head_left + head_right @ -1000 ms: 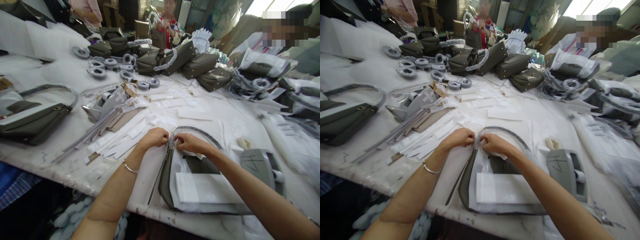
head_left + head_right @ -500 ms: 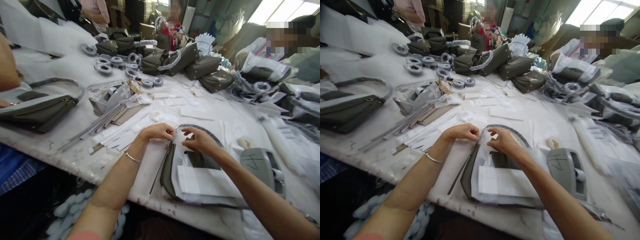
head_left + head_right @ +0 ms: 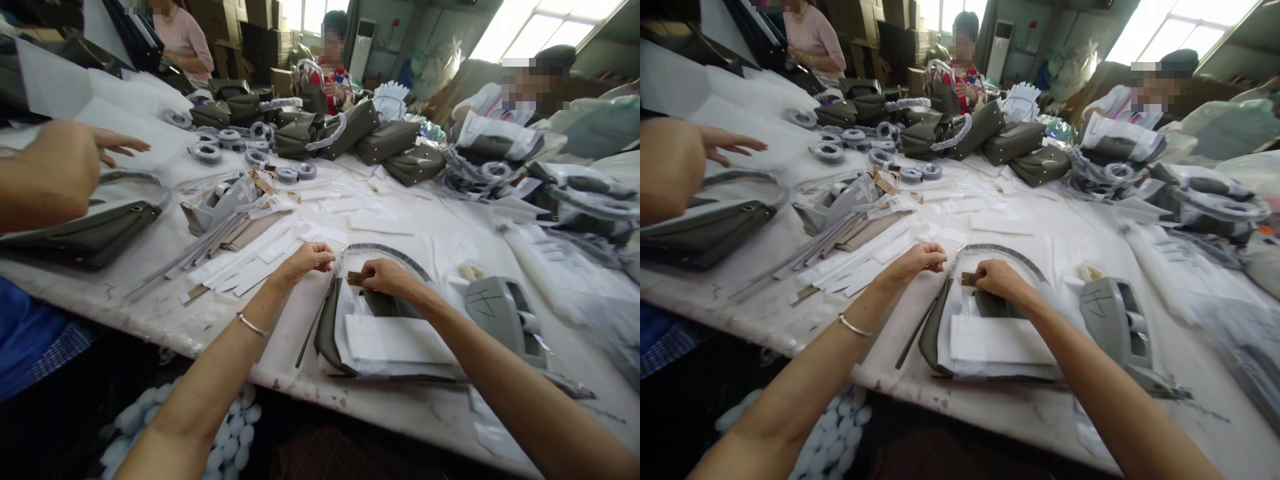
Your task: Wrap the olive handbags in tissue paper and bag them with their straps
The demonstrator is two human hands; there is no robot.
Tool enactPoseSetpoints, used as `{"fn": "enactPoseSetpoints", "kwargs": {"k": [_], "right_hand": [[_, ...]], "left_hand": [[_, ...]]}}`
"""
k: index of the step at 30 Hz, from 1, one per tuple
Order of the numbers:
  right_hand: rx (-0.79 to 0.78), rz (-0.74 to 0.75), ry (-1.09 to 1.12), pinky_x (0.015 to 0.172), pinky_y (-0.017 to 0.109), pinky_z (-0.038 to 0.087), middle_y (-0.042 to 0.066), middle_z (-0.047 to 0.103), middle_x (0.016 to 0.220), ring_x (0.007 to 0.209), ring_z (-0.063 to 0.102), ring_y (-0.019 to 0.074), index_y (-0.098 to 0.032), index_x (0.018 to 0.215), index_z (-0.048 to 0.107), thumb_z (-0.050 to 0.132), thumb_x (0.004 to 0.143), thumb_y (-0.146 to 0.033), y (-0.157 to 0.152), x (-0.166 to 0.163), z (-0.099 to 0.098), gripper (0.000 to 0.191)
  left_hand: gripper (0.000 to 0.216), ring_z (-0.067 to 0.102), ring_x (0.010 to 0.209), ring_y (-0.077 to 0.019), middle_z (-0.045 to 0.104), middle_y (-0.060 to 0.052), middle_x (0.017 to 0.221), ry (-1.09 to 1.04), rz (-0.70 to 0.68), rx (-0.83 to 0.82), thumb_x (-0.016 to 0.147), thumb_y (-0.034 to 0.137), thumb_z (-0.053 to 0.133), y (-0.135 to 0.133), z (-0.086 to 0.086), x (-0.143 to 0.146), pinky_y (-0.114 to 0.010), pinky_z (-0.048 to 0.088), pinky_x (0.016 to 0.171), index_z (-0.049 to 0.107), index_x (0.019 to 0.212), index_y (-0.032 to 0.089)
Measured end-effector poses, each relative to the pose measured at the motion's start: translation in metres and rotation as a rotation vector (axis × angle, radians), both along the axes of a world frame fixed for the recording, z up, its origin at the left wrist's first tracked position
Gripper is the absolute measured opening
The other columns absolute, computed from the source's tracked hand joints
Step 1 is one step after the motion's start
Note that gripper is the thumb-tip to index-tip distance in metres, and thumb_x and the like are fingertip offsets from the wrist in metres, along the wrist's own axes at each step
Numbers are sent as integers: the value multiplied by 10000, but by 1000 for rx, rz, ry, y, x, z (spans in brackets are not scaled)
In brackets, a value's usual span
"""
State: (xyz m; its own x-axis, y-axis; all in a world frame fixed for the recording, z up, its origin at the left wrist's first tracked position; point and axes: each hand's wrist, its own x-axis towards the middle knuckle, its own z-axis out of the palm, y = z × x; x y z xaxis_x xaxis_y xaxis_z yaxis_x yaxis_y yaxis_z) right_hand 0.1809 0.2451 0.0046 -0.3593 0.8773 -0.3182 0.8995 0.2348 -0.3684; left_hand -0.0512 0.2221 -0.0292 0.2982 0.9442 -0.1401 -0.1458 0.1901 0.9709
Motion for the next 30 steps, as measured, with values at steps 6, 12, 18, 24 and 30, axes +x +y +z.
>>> {"fn": "enactPoseSetpoints", "kwargs": {"k": [6, 12, 18, 24, 30], "right_hand": [[-93, -212, 576, 571, 242, 421, 10, 680, 748, 668, 582, 146, -190, 803, 649, 665, 696, -277, -9, -10, 7, 139], [-317, -225, 1058, 712, 287, 484, 34, 704, 847, 775, 635, 166, -171, 906, 659, 779, 674, -454, -17, -47, -9, 385], [-325, -226, 989, 602, 249, 412, -9, 638, 732, 632, 548, 121, -177, 846, 594, 760, 674, -547, -10, -56, -25, 441], [-195, 18, 737, 587, 243, 360, -34, 542, 640, 608, 448, 110, -176, 712, 580, 573, 830, -451, -6, -67, -21, 299], [-190, 38, 739, 649, 247, 383, -7, 601, 779, 706, 499, 133, -146, 899, 655, 629, 802, -401, -14, -65, -17, 275]], "left_hand": [[293, 491, 562, -69, 597, 11, 673, -86, 174, -49, 630, 379, 768, -16, -16, 5, -187, 326, 516, 678, 792, 152], [349, 468, 518, -70, 581, 10, 626, -192, 207, -123, 582, 349, 772, -12, -19, 9, -185, 289, 465, 698, 849, 136], [376, 444, 502, -51, 591, 11, 681, -292, 253, -191, 566, 362, 767, -7, -20, 7, -175, 281, 450, 683, 853, 133], [393, 425, 483, -55, 593, 20, 647, -286, 299, -188, 568, 402, 782, -6, -23, 8, -182, 233, 420, 689, 851, 144], [509, 430, 480, -43, 634, 5, 686, -245, 293, -152, 540, 477, 868, -6, -22, 7, -178, 247, 426, 707, 879, 133]]}}
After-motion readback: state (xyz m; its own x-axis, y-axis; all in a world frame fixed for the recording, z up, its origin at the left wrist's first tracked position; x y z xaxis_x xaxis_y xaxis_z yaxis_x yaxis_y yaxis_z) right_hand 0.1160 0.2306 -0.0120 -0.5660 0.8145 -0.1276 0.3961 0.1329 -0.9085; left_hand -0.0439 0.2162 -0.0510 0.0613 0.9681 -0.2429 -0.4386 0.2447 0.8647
